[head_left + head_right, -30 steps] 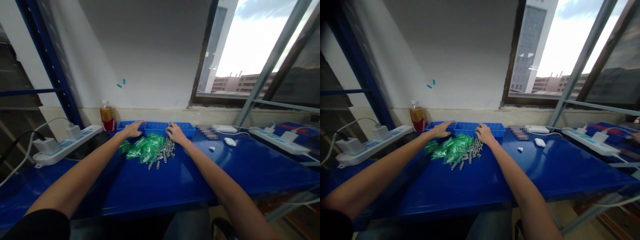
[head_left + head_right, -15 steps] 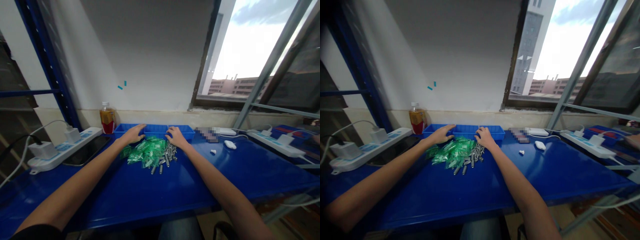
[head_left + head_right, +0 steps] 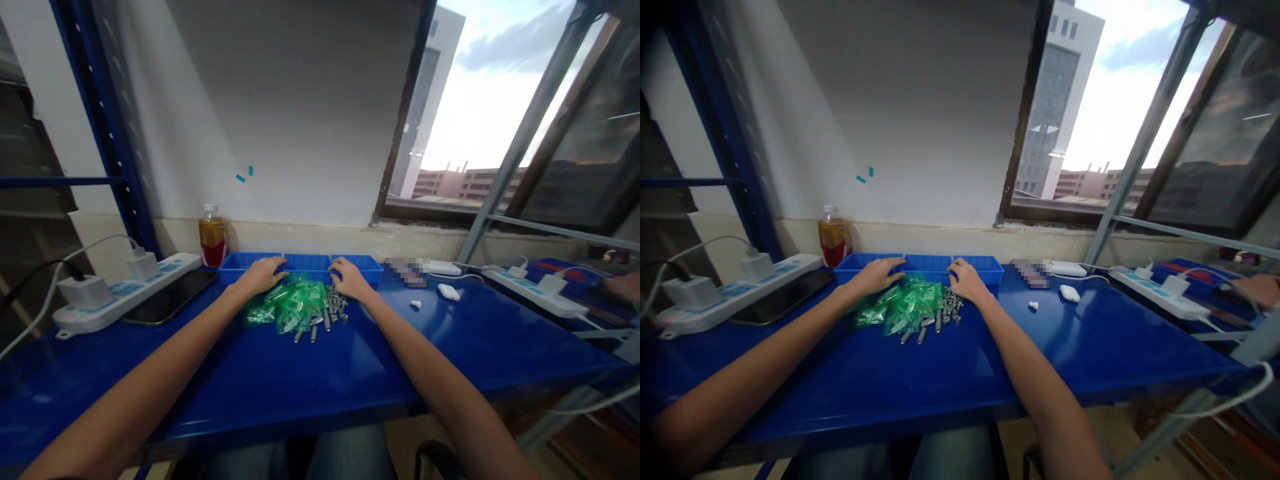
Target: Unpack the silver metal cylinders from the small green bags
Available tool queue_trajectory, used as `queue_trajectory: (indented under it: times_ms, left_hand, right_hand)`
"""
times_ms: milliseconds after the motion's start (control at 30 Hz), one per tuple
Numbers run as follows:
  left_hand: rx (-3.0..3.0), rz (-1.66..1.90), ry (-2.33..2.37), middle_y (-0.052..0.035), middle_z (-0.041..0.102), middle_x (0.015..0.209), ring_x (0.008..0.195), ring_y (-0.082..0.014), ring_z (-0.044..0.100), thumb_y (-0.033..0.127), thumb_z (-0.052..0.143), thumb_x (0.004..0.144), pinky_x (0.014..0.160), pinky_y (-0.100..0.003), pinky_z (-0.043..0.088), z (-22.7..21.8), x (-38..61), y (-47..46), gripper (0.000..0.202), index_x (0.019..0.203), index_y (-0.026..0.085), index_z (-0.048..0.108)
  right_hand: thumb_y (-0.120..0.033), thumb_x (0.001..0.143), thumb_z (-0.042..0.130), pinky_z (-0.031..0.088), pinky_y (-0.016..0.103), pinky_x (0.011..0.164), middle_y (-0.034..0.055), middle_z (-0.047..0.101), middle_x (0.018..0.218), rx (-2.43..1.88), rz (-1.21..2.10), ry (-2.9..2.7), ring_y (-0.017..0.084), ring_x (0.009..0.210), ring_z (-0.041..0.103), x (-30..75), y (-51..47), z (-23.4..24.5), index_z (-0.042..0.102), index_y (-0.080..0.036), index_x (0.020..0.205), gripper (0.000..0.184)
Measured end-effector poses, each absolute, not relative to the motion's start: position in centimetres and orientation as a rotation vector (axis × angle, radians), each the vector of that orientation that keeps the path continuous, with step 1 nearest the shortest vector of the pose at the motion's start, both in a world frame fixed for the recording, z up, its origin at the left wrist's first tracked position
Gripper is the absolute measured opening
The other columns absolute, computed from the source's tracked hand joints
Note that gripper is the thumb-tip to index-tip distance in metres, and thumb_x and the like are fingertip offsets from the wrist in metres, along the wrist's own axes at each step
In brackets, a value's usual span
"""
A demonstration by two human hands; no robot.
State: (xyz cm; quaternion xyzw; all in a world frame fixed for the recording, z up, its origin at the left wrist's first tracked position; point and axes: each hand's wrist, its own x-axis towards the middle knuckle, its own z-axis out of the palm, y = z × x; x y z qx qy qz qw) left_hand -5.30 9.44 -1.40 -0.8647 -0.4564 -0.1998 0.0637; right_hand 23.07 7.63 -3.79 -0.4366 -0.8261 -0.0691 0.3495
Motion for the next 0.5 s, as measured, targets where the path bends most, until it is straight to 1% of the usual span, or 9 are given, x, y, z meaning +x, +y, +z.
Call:
queue_trajectory:
  times_ms: [100,200,333,433,500]
  left_hand:
    - [-2.594,-0.612,-1.389,-0.013,0.056,0.132,0.121,-0.028,0.053,0.036,0.05,0.087,0.102,-0.039,0.04,-1.3,-5.2,8.0,0.043,0.124,0.015,0.057]
    - [-2.564,-0.672,-1.415,-0.0129,0.059,0.129,0.119,-0.0285,0.055,0.042,0.051,0.087,0.1,-0.038,0.042,-1.2,-4.9,6.8,0.043,0.12,0.016,0.06]
    - [-2.532,-0.749,-1.438,-0.0133,0.062,0.124,0.115,-0.0288,0.057,0.047,0.051,0.086,0.097,-0.039,0.043,-1.3,-4.7,5.9,0.044,0.116,0.016,0.062]
    - [-2.551,-0.758,-1.417,-0.014,0.061,0.125,0.116,-0.0286,0.056,0.045,0.052,0.086,0.099,-0.038,0.042,-1.3,-4.7,5.6,0.043,0.116,0.016,0.062]
    - [-2.561,-0.764,-1.414,-0.0141,0.06,0.127,0.117,-0.0282,0.055,0.043,0.051,0.087,0.099,-0.039,0.041,-1.4,-4.6,5.4,0.042,0.117,0.016,0.062]
  right_hand:
    - [-0.012,0.078,0.055,0.043,0.032,0.092,0.0106,0.059,0.104,-1.143,-0.166,-2.147,0.02,0.097,0.056,23.0,6.8,-3.5,0.066,-0.014,0.092,0.019]
    - [-0.015,0.077,0.057,0.042,0.032,0.091,0.0101,0.058,0.103,-1.171,-0.166,-2.156,0.02,0.095,0.056,22.9,6.2,-3.3,0.066,-0.014,0.091,0.017]
    - [-0.014,0.075,0.057,0.041,0.03,0.09,0.0092,0.058,0.102,-1.198,-0.163,-2.169,0.02,0.094,0.055,22.7,5.6,-2.9,0.066,-0.014,0.09,0.018]
    - [-0.017,0.08,0.051,0.041,0.029,0.087,0.0081,0.059,0.097,-1.234,-0.163,-2.155,0.018,0.09,0.055,22.6,5.4,-2.7,0.066,-0.015,0.086,0.016]
    - [-0.018,0.086,0.045,0.04,0.028,0.085,0.0073,0.059,0.094,-1.271,-0.173,-2.149,0.017,0.088,0.055,22.4,5.4,-2.7,0.066,-0.016,0.083,0.021]
